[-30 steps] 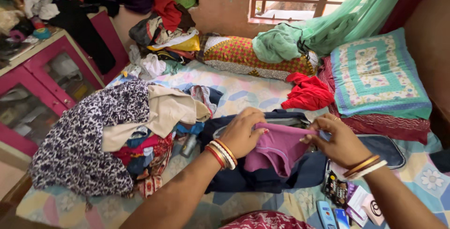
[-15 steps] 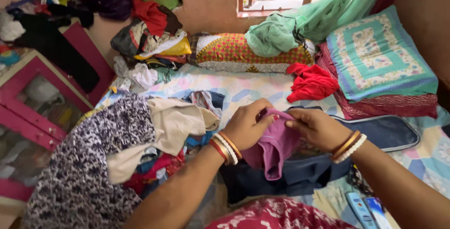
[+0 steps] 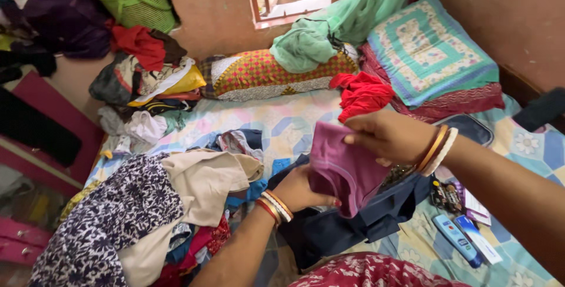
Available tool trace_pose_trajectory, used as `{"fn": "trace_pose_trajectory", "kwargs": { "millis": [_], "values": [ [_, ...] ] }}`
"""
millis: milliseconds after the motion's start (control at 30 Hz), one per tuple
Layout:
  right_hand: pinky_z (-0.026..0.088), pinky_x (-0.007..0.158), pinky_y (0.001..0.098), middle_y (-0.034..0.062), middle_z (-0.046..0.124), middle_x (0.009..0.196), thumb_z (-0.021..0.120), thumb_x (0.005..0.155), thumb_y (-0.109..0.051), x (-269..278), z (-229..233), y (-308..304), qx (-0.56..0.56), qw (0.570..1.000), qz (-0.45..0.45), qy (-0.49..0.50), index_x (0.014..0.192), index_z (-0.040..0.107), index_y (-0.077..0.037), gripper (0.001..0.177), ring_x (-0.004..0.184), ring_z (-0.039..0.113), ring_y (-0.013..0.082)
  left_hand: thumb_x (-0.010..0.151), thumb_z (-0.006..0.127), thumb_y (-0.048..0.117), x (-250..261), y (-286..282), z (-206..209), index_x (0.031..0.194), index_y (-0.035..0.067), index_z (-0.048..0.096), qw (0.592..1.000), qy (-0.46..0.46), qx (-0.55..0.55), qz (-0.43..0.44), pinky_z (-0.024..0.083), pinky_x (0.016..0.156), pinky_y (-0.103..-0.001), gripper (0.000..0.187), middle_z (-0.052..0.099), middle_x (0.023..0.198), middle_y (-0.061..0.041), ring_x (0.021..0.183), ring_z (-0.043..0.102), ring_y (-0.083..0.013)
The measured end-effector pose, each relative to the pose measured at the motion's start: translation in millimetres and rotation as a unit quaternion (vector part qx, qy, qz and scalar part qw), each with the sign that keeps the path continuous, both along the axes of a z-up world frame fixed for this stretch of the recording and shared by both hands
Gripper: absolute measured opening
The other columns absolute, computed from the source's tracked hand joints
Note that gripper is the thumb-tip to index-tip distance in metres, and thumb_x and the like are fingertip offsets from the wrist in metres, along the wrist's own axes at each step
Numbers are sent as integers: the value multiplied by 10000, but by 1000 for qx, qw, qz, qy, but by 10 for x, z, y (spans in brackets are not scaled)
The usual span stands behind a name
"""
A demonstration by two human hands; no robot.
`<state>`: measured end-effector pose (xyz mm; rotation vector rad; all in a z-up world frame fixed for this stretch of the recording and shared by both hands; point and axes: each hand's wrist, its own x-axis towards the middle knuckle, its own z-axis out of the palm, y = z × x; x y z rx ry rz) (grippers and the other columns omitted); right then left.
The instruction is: The person folds several garments and places them into a dark blue suitcase on a bed. Items handled include a floral-patterned top, a purple garment, and a blue garment. The suitcase remains open on the bed during the process.
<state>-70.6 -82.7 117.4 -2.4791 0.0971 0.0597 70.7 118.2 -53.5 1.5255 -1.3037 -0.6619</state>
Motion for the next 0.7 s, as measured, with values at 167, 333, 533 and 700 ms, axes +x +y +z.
{"fn": "trace_pose_trajectory", "kwargs": {
  "millis": [167, 333, 533, 700],
  "values": [
    [499, 484, 262, -58, 488, 663, 561, 1012, -302, -38, 45, -194, 140, 988, -71, 20, 899, 611, -76, 258, 565, 483, 35, 804, 869, 235, 148, 34, -460, 1141, -10, 735, 983, 180, 25, -19, 561, 873, -314, 438, 768, 1020, -70, 928, 703, -159],
    [451, 468, 273, -69, 548, 666, 539, 997, -269, 15, -171, -399, 187, 974, -125, 4, 928, 654, -84, 229, 550, 484, 48, 875, 818, 119, 194, 286, -545, 1163, -54, 710, 930, 360, -50, -48, 537, 723, -271, 353, 735, 963, -61, 836, 680, -137],
    [575, 690, 235, -31, 742, 895, 523, 973, -201, 54, -367, -438, 470, 873, -127, -32, 1097, 691, -65, 250, 748, 672, 52, 847, 744, 233, 44, 620, 9, 1416, 39, 525, 795, 547, -255, -65, 501, 1094, -428, 640, 616, 1395, -96, 1291, 607, -244],
    [528, 664, 261, -2, 713, 962, 568, 1036, -211, 272, -863, -407, 437, 883, -161, -63, 1206, 693, -29, 279, 776, 645, 69, 895, 494, 713, -274, 401, 257, 1472, 21, 455, 660, 674, -316, -99, 372, 1134, -550, 902, 527, 1522, -184, 1356, 507, -388]
  ]
}}
